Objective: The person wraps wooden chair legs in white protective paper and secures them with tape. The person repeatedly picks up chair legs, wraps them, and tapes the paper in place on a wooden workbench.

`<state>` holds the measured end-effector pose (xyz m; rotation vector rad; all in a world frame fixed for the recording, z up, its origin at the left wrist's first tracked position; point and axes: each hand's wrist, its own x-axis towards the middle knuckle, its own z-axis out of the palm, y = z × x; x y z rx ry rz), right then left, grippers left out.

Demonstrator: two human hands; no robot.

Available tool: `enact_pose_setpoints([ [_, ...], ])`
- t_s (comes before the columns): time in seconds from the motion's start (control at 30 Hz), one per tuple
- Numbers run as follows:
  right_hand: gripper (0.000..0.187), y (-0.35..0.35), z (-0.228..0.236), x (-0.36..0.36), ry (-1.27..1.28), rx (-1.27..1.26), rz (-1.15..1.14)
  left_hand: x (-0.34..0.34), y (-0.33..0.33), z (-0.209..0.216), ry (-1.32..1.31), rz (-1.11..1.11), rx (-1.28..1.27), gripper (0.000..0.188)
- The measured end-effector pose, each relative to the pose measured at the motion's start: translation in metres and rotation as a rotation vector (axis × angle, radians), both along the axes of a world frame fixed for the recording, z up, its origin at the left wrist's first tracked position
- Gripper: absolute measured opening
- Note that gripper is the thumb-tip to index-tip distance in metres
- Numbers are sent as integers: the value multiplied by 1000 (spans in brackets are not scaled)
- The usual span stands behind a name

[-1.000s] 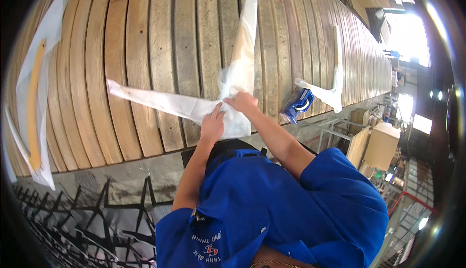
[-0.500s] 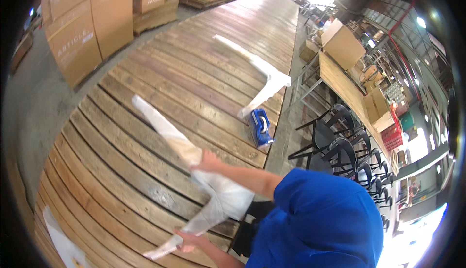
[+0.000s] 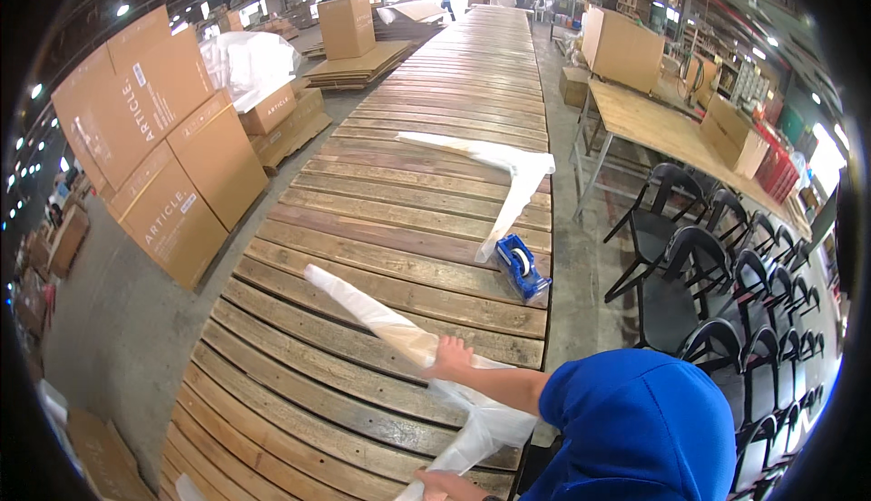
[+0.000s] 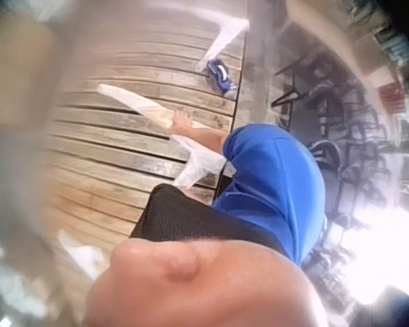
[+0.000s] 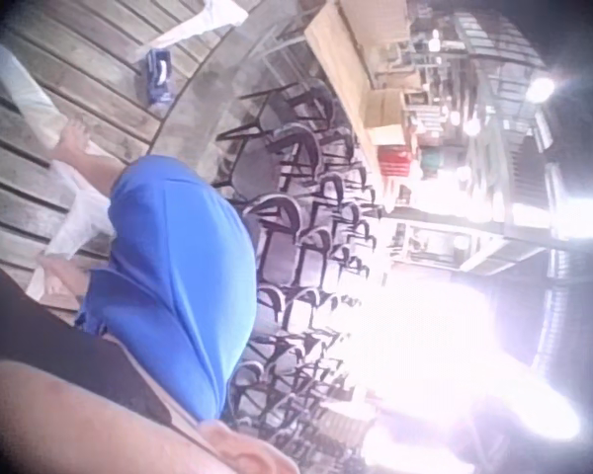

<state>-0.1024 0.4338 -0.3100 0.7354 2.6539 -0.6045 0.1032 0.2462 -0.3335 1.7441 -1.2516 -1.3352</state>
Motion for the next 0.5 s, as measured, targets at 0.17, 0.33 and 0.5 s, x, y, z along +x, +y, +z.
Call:
enact_pose_setpoints([
  [0.17,107,99,51,69,153,-138,-220,14,60,51,201,-146,-71,93],
  [0.33,103,263,121,125,558,-258,-508,5,187,137,445,-383,-122,94],
  [0.5,84,450,182,159,1263,-562,-660,-26,346,253,650,-739,-81,75],
])
